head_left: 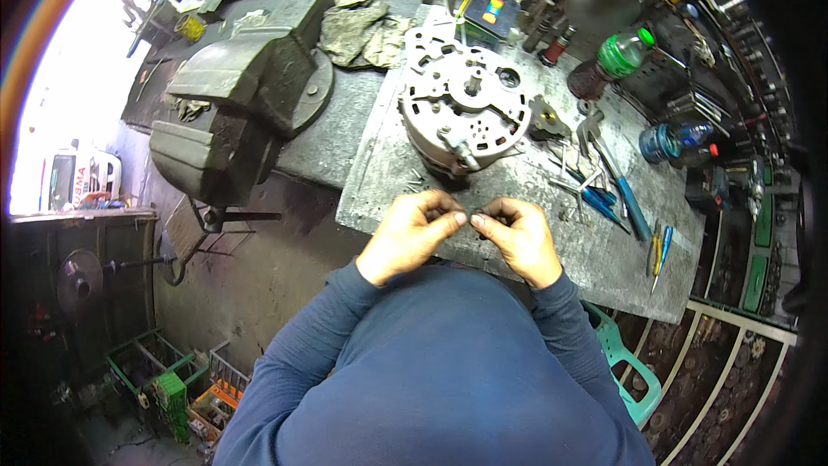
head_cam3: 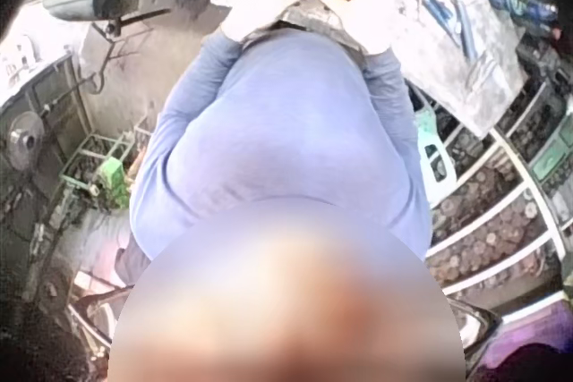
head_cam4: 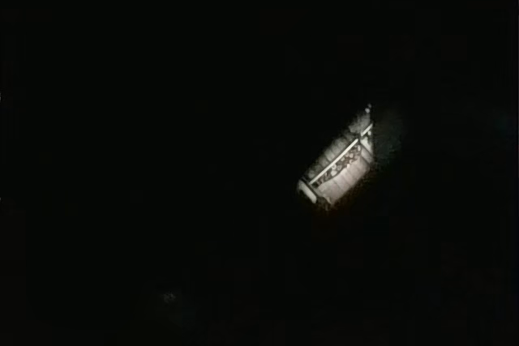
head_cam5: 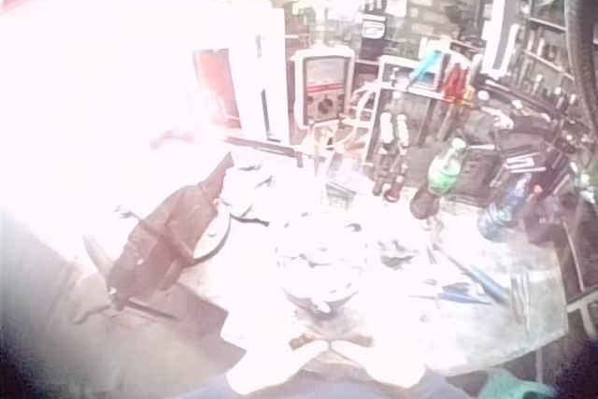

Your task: The person assembles a mechanical component on a workbench. They place a metal plate onto a cylindrical housing, insert and tighten bolts with a screwdriver, then use a cordless impact wrench to secure additional fasteners.

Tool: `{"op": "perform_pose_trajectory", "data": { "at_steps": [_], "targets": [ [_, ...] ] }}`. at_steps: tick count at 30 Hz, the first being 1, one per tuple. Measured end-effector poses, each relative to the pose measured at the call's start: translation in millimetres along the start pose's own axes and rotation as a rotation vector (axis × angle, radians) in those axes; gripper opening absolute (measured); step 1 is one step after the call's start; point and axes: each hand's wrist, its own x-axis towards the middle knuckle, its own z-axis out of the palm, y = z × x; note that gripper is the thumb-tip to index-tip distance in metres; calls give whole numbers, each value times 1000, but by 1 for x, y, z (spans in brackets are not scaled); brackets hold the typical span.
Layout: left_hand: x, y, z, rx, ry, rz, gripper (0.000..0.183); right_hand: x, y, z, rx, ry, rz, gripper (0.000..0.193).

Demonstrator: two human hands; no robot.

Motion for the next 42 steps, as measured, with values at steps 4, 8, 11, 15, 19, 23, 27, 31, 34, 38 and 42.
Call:
{"op": "perform_pose_trajectory", "data": {
  "at_steps": [4,8,11,15,19,23,27,31,34,38,42],
  "targets": [
    [1,10,-4,-325,-17,-36,18,-4,-7,-1,200,-3,-64,18],
    [-1,17,-2,-309,6,-24,23,-7,-11,-2,275,-9,-101,19],
    [-1,21,3,-292,-1,-22,20,-6,-11,-4,267,-21,-126,16],
    [-2,23,8,-90,7,71,22,-4,-12,-10,10,-54,-249,15],
    [-5,29,11,55,38,130,30,-8,-22,-9,27,-96,-268,22],
    [-8,41,10,52,111,345,28,-15,-52,-11,-75,-81,-401,18],
    [-19,57,-2,47,259,461,21,-17,-88,-31,-311,28,-663,11],
    [-23,69,-10,-61,117,363,33,-16,-101,-37,-260,-80,-535,15],
    [-31,72,-9,28,84,191,24,-18,-95,-18,-268,-64,-399,14],
    [-28,59,-26,-4,115,170,17,-16,-79,7,-287,55,-433,18],
    [32,29,-106,221,346,400,25,-10,-58,7,-431,85,-520,26]
  ]
}}
